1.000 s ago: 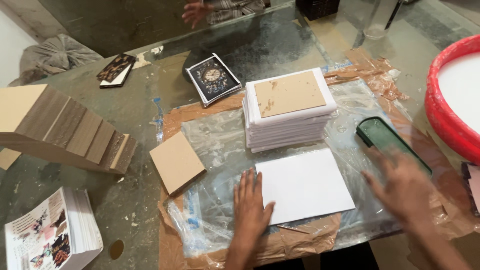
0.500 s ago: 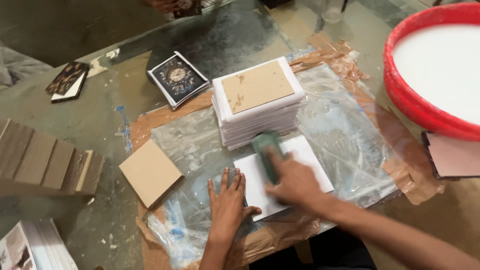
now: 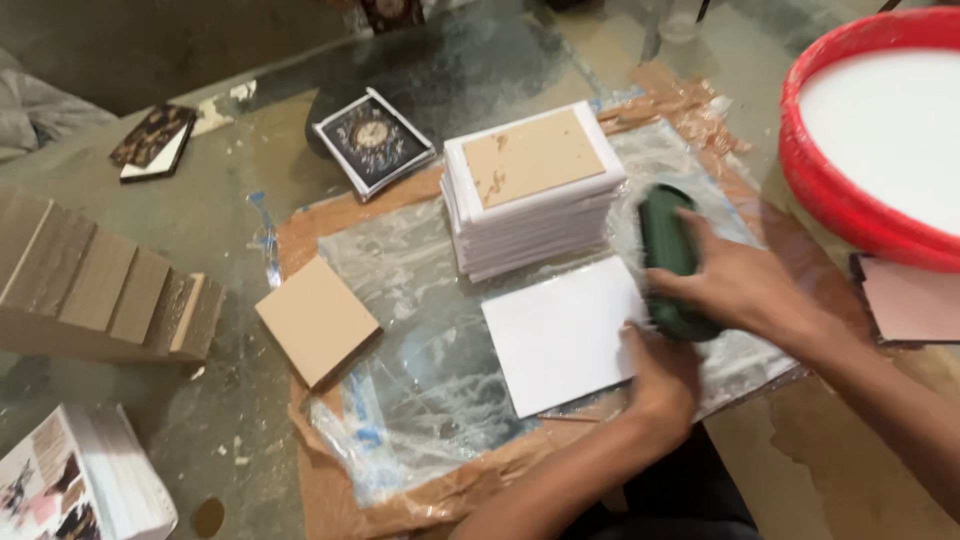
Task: The person repeatedly applies a white liquid to the edges of white boards using a green brush, then places a brown cardboard cover on top and presses it down. This process is repeated for multiple boards, stacking the finished items.
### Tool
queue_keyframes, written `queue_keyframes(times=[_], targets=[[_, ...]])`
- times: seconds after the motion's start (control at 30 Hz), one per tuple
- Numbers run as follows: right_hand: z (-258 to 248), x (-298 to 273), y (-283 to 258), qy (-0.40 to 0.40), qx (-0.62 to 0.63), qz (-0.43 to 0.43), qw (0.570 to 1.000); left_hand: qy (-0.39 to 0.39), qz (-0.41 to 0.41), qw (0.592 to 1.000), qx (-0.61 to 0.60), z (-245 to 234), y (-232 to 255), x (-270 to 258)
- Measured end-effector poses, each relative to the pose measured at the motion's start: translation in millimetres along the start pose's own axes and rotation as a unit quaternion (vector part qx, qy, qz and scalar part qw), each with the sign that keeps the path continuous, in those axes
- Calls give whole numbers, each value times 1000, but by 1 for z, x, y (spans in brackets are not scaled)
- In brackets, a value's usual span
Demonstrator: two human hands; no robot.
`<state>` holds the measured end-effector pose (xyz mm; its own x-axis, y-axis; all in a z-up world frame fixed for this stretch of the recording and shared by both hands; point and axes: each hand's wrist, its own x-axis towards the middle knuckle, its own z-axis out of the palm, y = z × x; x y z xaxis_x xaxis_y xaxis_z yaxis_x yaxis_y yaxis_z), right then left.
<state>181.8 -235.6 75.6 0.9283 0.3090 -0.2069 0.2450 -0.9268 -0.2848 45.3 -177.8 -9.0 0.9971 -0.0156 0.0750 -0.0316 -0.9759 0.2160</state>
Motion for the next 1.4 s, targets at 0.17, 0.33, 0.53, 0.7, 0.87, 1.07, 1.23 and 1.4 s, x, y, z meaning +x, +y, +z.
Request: queue_keyframes(times=[0.17,0.33,0.53,0.7,0.87,1.07,1.23,1.4], targets=[[82,-26,-108,-109,-66,-80,989,8,-28,994,104,53,25,32],[170,-63,-213,-105,22,-309,945,128,-21,974,187,78,3,23],[101,-22,-120,-24,84,-318,944,188,68,974,-105,38,-65,-90],[39,52,82,142,-7,-52,989,226,-277,930,89,-51,-251,-117],[58,32,92,219,-226,-123,941,-4,-544,830,119,-84,-365,-66],[40,-44,-9,186,-25,-196,962,-67,-534,840,67,-105,-367,-39],[19,-68,-37,123,122,-201,964,-3,-529,847,-45,-142,-359,-67],[27,-71,-34,84,195,-175,961,41,-524,848,-71,-144,-347,-82]])
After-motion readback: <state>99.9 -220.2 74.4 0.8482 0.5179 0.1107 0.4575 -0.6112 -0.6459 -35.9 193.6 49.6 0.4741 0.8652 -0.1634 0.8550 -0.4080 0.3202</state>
